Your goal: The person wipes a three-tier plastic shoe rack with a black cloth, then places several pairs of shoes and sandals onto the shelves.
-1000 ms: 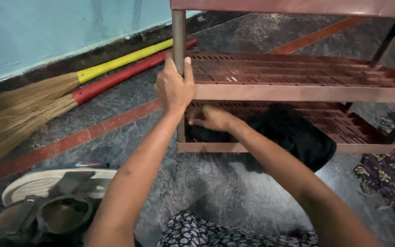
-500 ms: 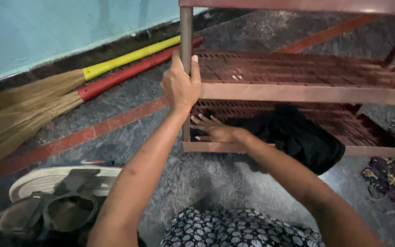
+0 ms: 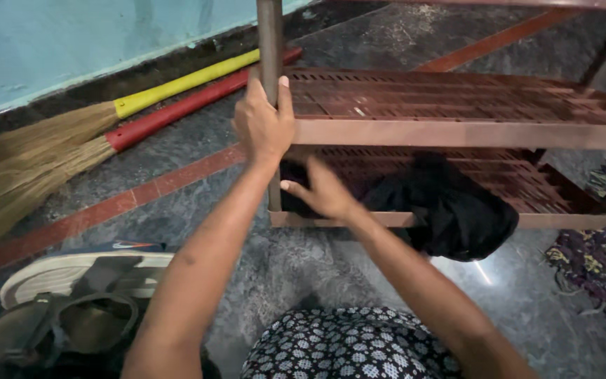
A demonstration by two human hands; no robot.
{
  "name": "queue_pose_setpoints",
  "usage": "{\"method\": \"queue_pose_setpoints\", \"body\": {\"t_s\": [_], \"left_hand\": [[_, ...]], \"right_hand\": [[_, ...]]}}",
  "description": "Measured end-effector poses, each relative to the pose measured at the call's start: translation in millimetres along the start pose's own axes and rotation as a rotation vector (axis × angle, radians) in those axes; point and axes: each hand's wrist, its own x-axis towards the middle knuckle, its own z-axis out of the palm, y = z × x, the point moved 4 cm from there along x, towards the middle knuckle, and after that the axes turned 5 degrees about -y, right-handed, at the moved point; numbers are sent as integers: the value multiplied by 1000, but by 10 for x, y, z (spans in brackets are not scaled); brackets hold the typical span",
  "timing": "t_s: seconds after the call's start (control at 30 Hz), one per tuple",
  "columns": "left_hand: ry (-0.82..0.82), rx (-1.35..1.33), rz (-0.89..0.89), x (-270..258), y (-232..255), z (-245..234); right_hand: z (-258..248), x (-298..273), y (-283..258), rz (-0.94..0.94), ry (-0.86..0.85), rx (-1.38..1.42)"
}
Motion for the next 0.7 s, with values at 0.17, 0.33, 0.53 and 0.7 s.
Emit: {"method": "queue_pose_setpoints", "body": {"t_s": [0.17, 0.33, 0.53, 0.7], "left_hand": [[17, -41, 27, 23, -9, 19], [40, -31, 67, 63, 20, -14], [-9, -93, 20, 84, 55, -45], [7, -61, 63, 83, 45, -47]], "right_hand": [[180, -345, -346, 113, -121, -335], [56, -539, -359, -70, -90, -578], [-404, -875, -79, -76, -59, -597], [-1065, -1398, 424, 88, -82, -720]]}}
